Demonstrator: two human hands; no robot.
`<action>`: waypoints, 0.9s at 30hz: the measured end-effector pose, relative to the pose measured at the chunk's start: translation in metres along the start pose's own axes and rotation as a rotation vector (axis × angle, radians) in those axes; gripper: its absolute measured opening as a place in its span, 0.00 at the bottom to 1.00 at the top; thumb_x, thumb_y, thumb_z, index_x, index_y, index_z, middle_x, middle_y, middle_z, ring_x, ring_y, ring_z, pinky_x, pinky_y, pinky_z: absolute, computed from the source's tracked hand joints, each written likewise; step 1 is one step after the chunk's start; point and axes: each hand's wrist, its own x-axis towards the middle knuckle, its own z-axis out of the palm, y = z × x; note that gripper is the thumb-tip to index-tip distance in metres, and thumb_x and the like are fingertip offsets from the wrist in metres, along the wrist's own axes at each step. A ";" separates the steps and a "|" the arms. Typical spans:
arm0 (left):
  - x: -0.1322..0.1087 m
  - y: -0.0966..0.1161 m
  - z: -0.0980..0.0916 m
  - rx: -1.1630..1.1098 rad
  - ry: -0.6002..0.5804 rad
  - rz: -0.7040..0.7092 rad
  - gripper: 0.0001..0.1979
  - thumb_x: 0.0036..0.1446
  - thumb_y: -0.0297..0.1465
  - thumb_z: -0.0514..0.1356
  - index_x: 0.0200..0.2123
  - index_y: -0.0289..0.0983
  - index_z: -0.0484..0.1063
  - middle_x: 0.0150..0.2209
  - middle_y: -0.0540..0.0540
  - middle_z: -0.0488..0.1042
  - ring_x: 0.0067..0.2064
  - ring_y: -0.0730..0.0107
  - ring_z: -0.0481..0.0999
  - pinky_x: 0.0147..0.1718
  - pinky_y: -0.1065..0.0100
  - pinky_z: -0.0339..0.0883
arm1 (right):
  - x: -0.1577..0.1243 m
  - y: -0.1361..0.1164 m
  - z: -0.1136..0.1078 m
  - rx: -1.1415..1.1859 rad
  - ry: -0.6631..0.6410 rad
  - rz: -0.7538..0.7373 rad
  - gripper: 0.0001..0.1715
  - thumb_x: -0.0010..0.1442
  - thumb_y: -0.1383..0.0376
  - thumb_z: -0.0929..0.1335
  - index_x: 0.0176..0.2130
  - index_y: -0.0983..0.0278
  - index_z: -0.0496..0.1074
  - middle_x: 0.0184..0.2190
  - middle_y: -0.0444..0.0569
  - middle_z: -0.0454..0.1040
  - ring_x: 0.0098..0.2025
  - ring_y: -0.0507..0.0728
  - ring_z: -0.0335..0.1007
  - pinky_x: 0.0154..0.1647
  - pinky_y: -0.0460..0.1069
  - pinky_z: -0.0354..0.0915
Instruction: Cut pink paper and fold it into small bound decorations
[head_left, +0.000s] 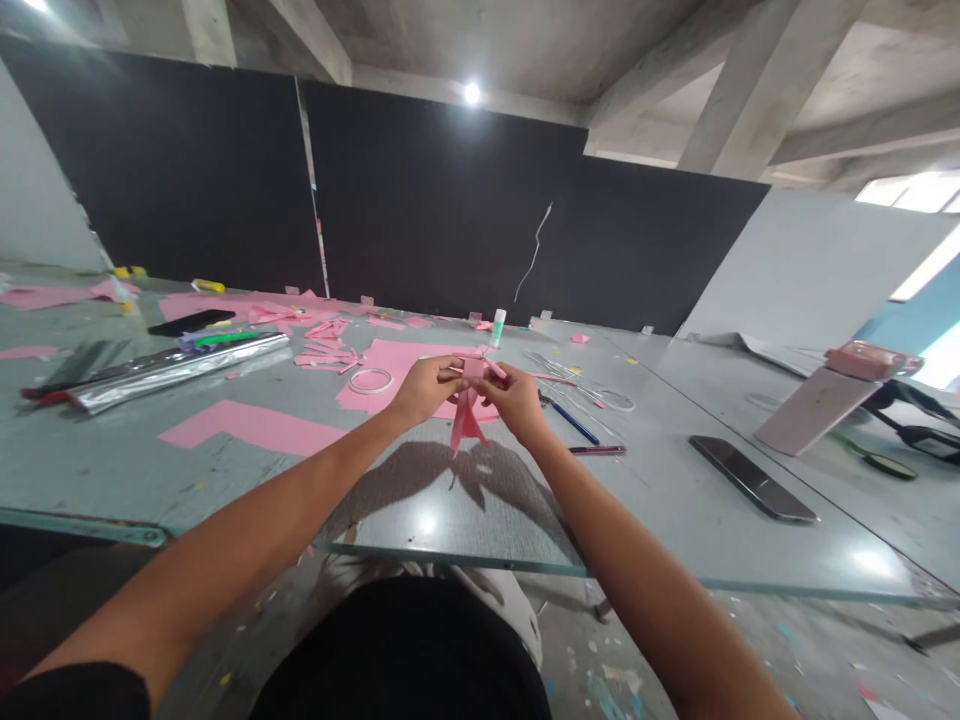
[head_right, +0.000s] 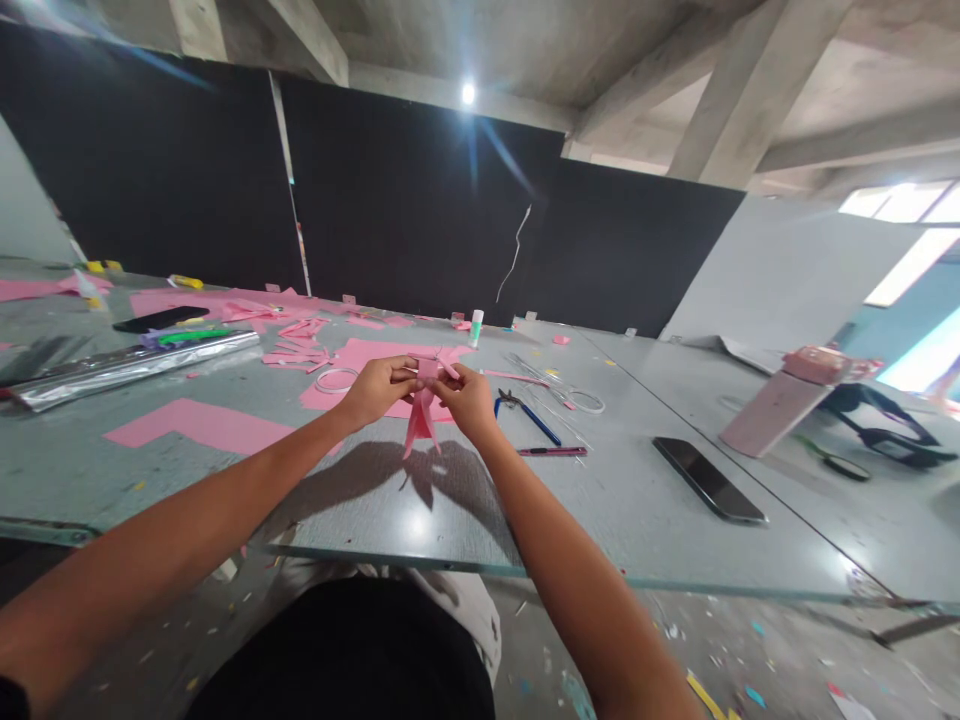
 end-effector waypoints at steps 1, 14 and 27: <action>0.000 0.000 0.000 0.001 -0.011 0.005 0.10 0.41 0.27 0.67 0.31 0.34 0.74 0.26 0.46 0.76 0.28 0.66 0.76 0.27 0.66 0.73 | 0.000 -0.001 -0.001 -0.009 -0.007 -0.007 0.19 0.42 0.53 0.72 0.23 0.63 0.64 0.17 0.38 0.62 0.20 0.48 0.59 0.21 0.46 0.64; -0.002 0.004 0.000 -0.129 -0.064 -0.211 0.19 0.30 0.30 0.73 0.28 0.30 0.74 0.26 0.44 0.76 0.27 0.66 0.76 0.28 0.64 0.72 | 0.002 0.005 0.003 -0.008 0.022 0.102 0.17 0.41 0.52 0.69 0.22 0.64 0.68 0.15 0.41 0.66 0.19 0.50 0.59 0.21 0.47 0.56; 0.011 0.005 -0.015 -0.441 0.273 -0.260 0.07 0.40 0.23 0.65 0.23 0.32 0.68 0.22 0.48 0.74 0.23 0.74 0.73 0.27 0.70 0.71 | -0.003 0.011 0.002 -0.081 -0.084 -0.131 0.21 0.44 0.57 0.70 0.39 0.62 0.69 0.33 0.47 0.72 0.33 0.55 0.65 0.33 0.49 0.63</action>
